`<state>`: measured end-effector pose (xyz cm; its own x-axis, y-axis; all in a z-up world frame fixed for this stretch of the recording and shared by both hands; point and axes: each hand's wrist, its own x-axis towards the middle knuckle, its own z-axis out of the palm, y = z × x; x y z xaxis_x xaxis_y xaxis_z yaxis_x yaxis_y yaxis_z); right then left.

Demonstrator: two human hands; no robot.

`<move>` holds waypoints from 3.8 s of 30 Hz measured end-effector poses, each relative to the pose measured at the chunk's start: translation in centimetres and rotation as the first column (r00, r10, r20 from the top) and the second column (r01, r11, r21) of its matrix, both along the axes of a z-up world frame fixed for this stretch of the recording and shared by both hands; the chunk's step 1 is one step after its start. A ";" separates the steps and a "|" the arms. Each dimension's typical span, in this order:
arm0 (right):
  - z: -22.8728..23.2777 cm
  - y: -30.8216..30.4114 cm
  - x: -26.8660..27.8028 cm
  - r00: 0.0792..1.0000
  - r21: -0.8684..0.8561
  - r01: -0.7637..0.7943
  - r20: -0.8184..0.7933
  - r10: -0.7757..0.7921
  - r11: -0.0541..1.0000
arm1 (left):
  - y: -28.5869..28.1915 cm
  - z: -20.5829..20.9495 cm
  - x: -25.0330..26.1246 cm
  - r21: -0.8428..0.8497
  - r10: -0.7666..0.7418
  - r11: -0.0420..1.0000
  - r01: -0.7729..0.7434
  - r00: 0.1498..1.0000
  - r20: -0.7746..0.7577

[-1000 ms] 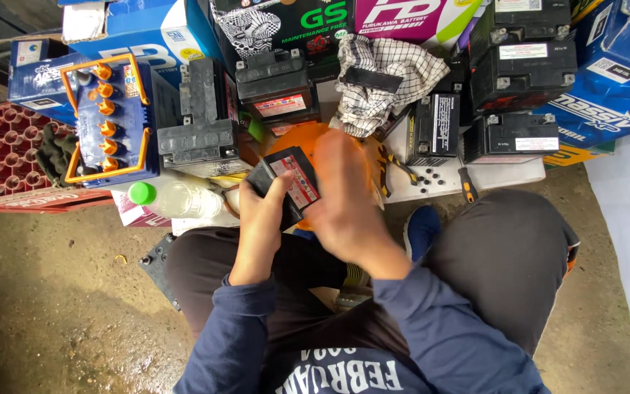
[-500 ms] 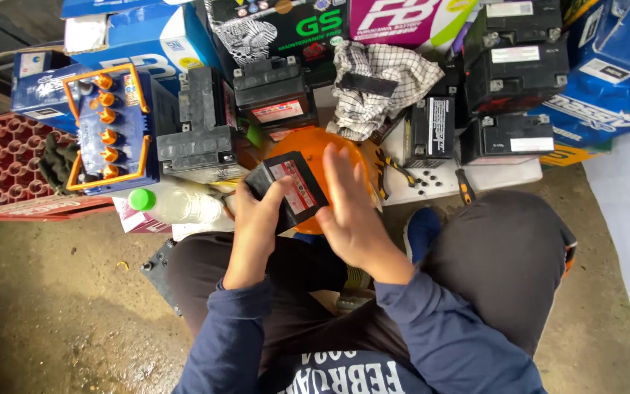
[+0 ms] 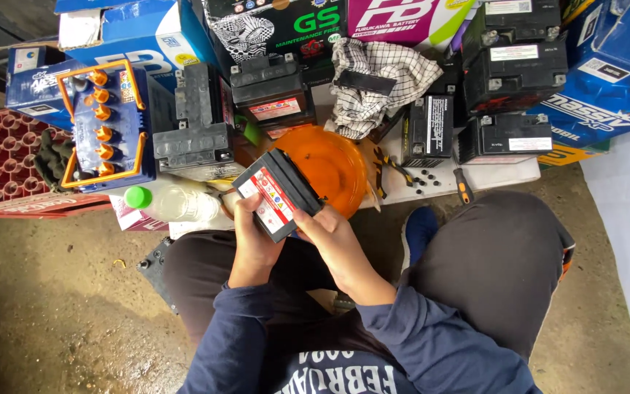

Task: Prying open a battery casing with a screwdriver and inspecting the internal components.

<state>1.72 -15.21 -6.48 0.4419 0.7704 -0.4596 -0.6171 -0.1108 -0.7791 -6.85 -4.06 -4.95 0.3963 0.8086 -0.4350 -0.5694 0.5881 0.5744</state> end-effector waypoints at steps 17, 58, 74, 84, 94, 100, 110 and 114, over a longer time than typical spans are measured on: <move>4.3 -0.4 -0.6 0.930 0.260 -0.002 0.356 -0.094 0.966 | 0.4 1.8 0.7 0.005 0.010 1.000 -0.010 0.997 0.083; 6.2 3.9 10.9 0.380 -0.084 -0.308 0.902 0.204 0.948 | 4.3 7.2 2.3 0.848 0.266 -0.007 0.530 0.819 -0.509; 7.5 3.9 10.5 0.633 0.142 -0.363 0.763 0.132 0.921 | 3.6 3.6 3.6 0.831 0.168 0.506 0.231 0.919 -0.358; 10.5 5.7 16.8 0.736 0.574 0.369 0.300 -0.607 0.731 | 3.1 5.9 2.2 0.787 0.144 0.529 0.316 0.881 -0.451; 8.2 7.7 13.9 0.822 0.572 0.189 0.353 -0.447 0.799 | 2.9 5.4 3.0 0.807 0.090 0.477 0.349 0.894 -0.440; 7.0 8.9 11.0 0.833 0.544 0.032 0.449 -0.323 0.838 | 2.8 6.1 3.4 0.839 0.118 0.415 0.351 0.894 -0.432; 6.2 9.7 11.1 0.718 0.480 0.357 0.408 -0.564 0.802 | 3.1 5.3 2.9 0.841 0.149 0.436 0.321 0.896 -0.419; 7.3 9.1 11.6 0.744 0.510 0.264 0.432 -0.509 0.819 | 3.2 5.1 2.4 0.849 0.139 0.430 0.307 0.906 -0.399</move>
